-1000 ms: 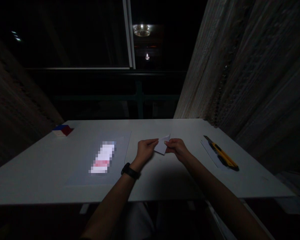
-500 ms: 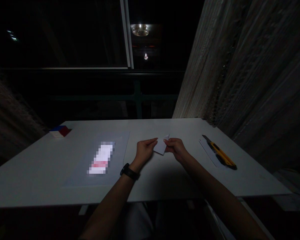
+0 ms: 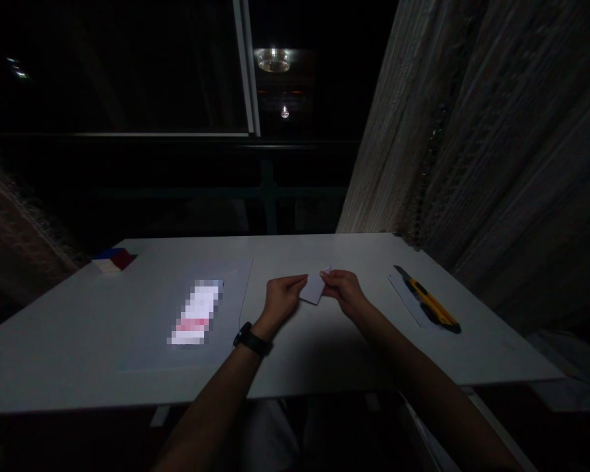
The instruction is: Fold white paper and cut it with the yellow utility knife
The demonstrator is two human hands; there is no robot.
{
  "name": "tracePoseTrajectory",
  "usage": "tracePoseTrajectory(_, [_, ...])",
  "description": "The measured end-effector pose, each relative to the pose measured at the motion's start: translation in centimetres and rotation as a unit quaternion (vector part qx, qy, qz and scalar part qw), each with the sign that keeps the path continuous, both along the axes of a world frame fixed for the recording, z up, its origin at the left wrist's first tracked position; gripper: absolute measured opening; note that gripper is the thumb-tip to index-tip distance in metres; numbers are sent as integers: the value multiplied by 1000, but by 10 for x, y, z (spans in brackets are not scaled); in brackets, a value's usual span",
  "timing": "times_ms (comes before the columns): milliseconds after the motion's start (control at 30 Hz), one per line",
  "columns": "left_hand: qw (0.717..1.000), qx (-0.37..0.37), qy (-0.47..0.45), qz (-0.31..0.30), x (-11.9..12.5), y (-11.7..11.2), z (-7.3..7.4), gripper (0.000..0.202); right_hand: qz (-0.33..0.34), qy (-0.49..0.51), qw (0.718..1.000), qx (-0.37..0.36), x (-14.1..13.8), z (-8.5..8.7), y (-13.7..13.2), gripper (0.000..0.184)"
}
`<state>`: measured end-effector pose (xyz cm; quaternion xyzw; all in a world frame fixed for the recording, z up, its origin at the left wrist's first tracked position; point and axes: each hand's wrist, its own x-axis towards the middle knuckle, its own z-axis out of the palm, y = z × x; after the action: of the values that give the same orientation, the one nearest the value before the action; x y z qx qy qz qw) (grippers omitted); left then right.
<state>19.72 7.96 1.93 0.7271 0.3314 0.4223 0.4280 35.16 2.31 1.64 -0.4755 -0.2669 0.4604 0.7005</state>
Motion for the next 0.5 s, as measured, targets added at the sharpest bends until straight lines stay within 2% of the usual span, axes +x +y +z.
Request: tracePoseTrajectory(500, [999,41,18,7,-1,-1,0,19,-26,19,999,22,-4,0,2,32])
